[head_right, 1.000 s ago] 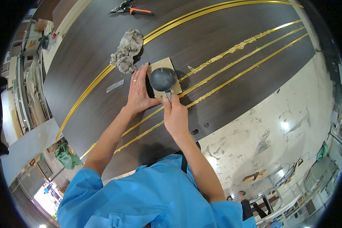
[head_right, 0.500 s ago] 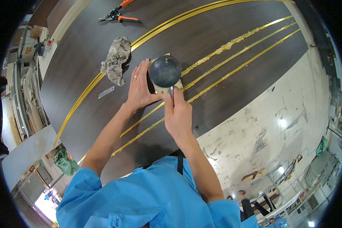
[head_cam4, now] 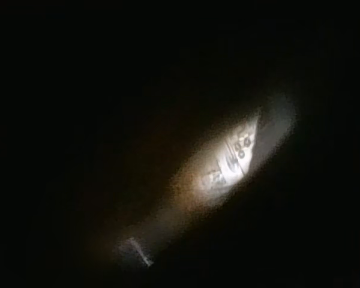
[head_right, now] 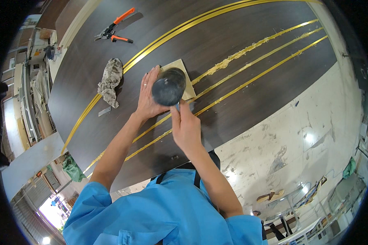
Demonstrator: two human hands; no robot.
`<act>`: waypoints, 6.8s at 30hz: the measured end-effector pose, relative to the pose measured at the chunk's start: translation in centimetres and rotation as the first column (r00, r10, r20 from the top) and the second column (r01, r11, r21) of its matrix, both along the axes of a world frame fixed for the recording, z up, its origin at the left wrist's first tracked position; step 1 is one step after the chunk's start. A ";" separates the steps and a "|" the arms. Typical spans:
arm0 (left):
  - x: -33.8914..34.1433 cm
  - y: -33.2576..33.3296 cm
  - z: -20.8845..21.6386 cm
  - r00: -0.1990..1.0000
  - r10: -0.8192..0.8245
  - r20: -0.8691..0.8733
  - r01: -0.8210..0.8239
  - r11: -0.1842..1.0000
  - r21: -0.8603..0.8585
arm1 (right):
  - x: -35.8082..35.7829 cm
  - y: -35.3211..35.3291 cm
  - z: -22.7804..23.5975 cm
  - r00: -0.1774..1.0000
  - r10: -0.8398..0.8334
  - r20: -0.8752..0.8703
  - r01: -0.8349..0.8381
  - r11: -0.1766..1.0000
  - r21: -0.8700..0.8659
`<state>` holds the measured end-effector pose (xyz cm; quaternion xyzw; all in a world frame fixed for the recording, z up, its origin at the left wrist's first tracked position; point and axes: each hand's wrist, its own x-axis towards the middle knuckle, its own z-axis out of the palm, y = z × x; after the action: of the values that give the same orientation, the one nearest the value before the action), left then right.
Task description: The person uses a rubber mallet and a wooden block to tap thin gold-colored strips into grooves on a large dark wood panel. They repeatedly hammer along the strips and occasionally remove excess material by hand.
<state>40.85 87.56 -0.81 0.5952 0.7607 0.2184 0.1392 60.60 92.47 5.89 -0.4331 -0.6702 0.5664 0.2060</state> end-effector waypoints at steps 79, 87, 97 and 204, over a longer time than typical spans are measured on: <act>15.0 35.1 -0.3 1.000 0.018 -0.003 -0.018 0.999 0.027 | 12.9 33.7 -1.4 0.953 -0.235 -0.190 0.270 0.945 0.183; 15.9 38.6 -0.7 0.999 0.017 -0.047 -0.014 0.998 0.069 | 14.3 36.4 -1.2 0.965 -0.258 -0.054 0.263 0.956 0.130; 18.5 43.1 -1.6 1.000 -0.002 -0.027 0.001 1.000 -0.009 | 16.7 42.9 -0.5 0.985 -0.164 -0.052 0.170 0.975 0.144; 34.5 67.6 0.1 0.999 -0.044 -0.021 0.046 0.996 0.081 | 37.4 65.5 -0.8 0.741 -0.672 0.007 0.656 0.721 -0.222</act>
<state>75.30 155.20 -0.67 0.6193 0.7390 0.2403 0.1126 98.04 158.01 5.06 -0.6424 -0.3988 0.5380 0.3727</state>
